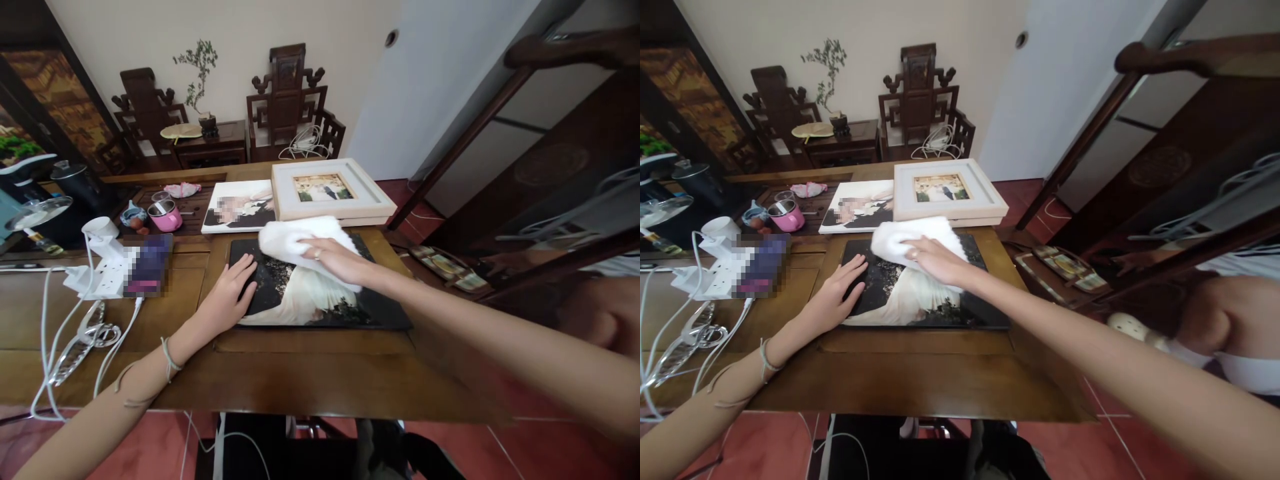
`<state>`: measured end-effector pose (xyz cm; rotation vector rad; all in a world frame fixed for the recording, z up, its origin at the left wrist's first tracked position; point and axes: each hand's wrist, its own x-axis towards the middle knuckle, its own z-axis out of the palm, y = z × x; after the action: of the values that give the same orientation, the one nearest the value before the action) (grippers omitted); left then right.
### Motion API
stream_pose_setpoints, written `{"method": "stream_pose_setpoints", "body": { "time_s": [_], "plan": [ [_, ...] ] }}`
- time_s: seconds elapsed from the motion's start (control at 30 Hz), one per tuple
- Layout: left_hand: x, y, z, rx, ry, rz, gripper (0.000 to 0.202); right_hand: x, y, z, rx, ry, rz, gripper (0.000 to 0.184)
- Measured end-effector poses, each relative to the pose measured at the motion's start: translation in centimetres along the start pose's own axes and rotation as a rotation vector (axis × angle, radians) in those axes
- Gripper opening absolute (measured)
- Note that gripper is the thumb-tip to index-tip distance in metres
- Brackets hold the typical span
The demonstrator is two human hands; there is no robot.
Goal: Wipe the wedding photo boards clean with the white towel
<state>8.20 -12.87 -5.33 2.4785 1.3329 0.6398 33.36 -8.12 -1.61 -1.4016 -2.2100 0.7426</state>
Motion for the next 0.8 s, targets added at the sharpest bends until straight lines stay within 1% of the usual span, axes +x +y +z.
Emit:
{"method": "stream_pose_setpoints", "body": {
  "time_s": [0.1, 0.17, 0.2, 0.23, 0.27, 0.33, 0.4, 0.43, 0.5, 0.57, 0.67, 0.73, 0.8],
  "plan": [
    [-0.1, 0.2, 0.1, -0.031, 0.021, -0.012, 0.041, -3.4, 3.8, -1.3, -0.043, 0.089, 0.140, 0.044],
    [-0.1, 0.2, 0.3, -0.056, 0.064, -0.042, 0.043, -5.8, 5.1, -1.5, -0.089, 0.125, 0.206, 0.043],
    [-0.1, 0.2, 0.3, -0.072, 0.086, -0.066, 0.045, -7.1, 5.1, -1.4, -0.130, 0.126, 0.202, 0.041],
    [-0.1, 0.1, 0.4, -0.090, 0.105, -0.094, 0.047, -8.3, 4.8, -1.2, -0.176, 0.116, 0.167, 0.038],
    [-0.1, 0.0, 0.4, -0.112, 0.124, -0.123, 0.050, -9.4, 4.2, -0.9, -0.221, 0.096, 0.103, 0.035],
    [0.0, -0.2, 0.4, -0.193, 0.170, -0.170, 0.054, -11.2, 2.3, -0.1, -0.273, 0.031, -0.076, 0.028],
    [0.3, -0.5, 0.2, -0.343, 0.241, -0.202, 0.053, -12.2, 0.2, 0.5, -0.263, -0.052, -0.227, 0.025],
    [0.4, -0.5, 0.1, -0.439, 0.276, -0.217, 0.052, -12.4, -0.7, 0.8, -0.248, -0.088, -0.275, 0.025],
    [0.7, -0.5, -0.2, -0.638, 0.336, -0.254, 0.049, -11.8, -1.9, 1.2, -0.233, -0.136, -0.326, 0.025],
    [0.9, -0.4, -0.7, -0.825, 0.392, -0.307, 0.046, -10.5, -2.5, 1.6, -0.259, -0.146, -0.334, 0.026],
    [1.1, -0.3, -1.4, -1.063, 0.476, -0.430, 0.039, -7.6, -3.2, 2.4, -0.336, -0.118, -0.325, 0.028],
    [1.1, -0.5, -1.7, -1.159, 0.540, -0.513, 0.033, -5.7, -4.1, 3.3, -0.375, -0.097, -0.337, 0.031],
    [1.1, -0.7, -1.9, -1.195, 0.611, -0.559, 0.027, -4.3, -5.5, 4.3, -0.404, -0.104, -0.374, 0.041]
  ]
}}
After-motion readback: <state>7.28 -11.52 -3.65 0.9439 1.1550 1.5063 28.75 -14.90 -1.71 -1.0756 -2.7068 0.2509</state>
